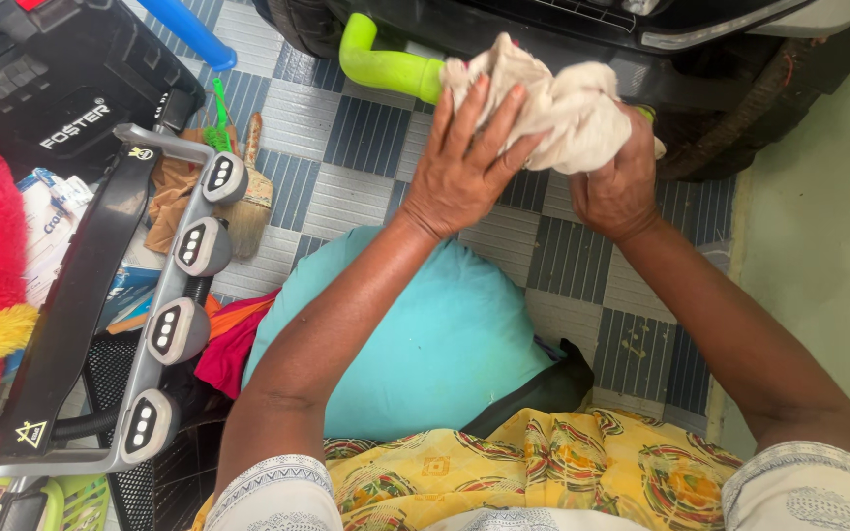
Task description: The person wipes the front bumper, hood, and side panels of a white motorized vehicle using a cloth. They then clean the vehicle's handlebar assembly and control panel, moving from the front to the side of the vehicle.
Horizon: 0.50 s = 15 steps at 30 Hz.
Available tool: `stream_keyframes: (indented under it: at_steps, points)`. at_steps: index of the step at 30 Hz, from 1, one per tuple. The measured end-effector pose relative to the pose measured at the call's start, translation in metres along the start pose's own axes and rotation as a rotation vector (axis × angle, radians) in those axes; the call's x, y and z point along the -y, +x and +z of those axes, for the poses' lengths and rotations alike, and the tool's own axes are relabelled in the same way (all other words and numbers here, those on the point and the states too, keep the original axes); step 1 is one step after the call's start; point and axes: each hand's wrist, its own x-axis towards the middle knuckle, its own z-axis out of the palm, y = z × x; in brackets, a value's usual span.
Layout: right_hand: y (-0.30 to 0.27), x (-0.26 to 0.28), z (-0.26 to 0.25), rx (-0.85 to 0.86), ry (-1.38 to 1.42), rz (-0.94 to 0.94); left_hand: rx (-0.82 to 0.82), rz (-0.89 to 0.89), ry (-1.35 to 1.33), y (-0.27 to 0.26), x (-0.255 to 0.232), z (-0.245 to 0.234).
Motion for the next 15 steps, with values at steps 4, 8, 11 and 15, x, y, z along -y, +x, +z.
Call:
stream_keyframes:
  at_steps: [4,8,11,15]
  points:
    - [0.018,-0.013,-0.005,0.08,0.216,0.094,-0.005,-0.008,-0.191,0.038,0.013,-0.025]
    - [0.044,-0.015,-0.016,0.27,0.459,0.345,0.34,-0.101,-0.411,0.079,0.03,-0.054]
    - [0.06,-0.022,-0.025,0.539,0.586,0.546,0.393,-0.086,-0.416,0.106,0.038,-0.056]
    - [0.068,-0.041,-0.021,0.781,0.759,0.658,0.578,-0.114,-0.536,0.127,0.049,-0.045]
